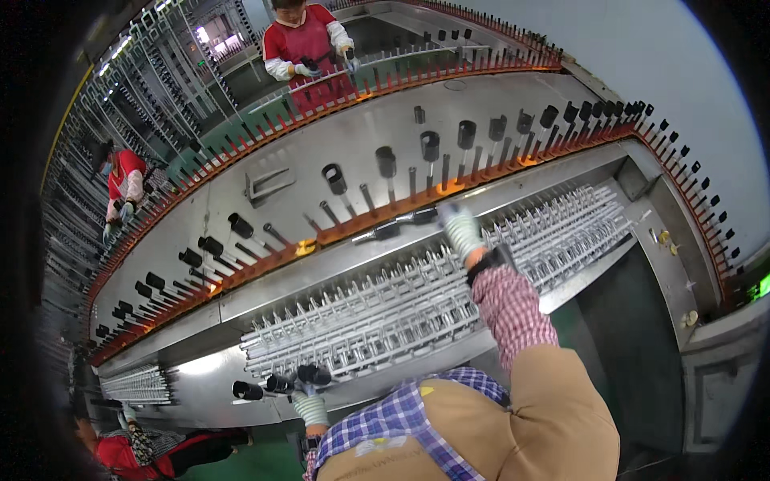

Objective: The worker picks up black plastic cylindrical components from a lower conveyor and places them onto a rotating upper assembly track.

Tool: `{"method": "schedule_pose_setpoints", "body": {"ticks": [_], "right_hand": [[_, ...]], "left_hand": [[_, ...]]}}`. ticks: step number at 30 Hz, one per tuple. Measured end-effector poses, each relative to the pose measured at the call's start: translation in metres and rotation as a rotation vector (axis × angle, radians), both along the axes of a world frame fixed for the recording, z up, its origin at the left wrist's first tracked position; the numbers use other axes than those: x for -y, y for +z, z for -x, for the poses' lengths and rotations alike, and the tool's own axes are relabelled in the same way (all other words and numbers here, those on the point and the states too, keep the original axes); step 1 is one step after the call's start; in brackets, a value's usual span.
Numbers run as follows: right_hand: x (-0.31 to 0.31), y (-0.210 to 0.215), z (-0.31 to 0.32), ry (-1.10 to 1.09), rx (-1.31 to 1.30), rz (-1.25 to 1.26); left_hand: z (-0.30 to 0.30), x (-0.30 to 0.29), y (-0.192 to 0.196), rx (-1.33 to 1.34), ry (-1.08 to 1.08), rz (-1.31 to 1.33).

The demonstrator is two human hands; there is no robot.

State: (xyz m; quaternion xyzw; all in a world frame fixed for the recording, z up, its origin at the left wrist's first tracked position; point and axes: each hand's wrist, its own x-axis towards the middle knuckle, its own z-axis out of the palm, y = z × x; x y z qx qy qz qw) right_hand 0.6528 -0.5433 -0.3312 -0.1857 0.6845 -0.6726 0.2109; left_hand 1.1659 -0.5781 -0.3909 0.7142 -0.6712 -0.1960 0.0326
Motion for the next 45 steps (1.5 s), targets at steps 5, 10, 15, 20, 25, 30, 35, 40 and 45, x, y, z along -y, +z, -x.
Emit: {"method": "schedule_pose_setpoints", "body": {"ticks": [5, 10, 15, 20, 25, 30, 35, 40, 45], "right_hand": [[0.052, 0.048, 0.082, 0.006, -0.092, -0.1], [0.05, 0.064, 0.114, -0.118, -0.835, -0.304], [-0.04, 0.034, 0.217, -0.428, -0.213, 0.165], [-0.065, 0.006, 0.299, -0.473, -0.095, 0.201], [-0.082, -0.041, 0.382, -0.317, -0.681, 0.067], [-0.063, 0.089, 0.161, -0.032, -0.503, 0.111], [-0.086, 0.036, -0.063, 0.659, -0.022, -0.097], [-0.094, 0.03, -0.219, 0.971, 0.792, 0.137], [-0.067, 0.003, -0.284, 0.639, 0.958, -0.013]], "left_hand": [[-0.035, 0.01, -0.068, 0.444, -0.049, -0.126], [0.001, -0.013, -0.039, -0.706, 0.458, 0.491], [-0.008, -0.017, -0.081, -1.019, 0.614, 0.638], [0.059, -0.053, -0.015, -0.683, 0.634, 0.653], [0.104, -0.072, 0.016, -0.798, 0.448, 0.566], [0.101, -0.057, 0.007, -1.006, 0.495, 0.261], [0.09, -0.049, 0.012, -0.686, 0.363, 0.029], [0.069, -0.034, -0.022, -0.45, 0.177, -0.068], [0.077, -0.024, 0.001, -0.196, -0.045, -0.058]]}}
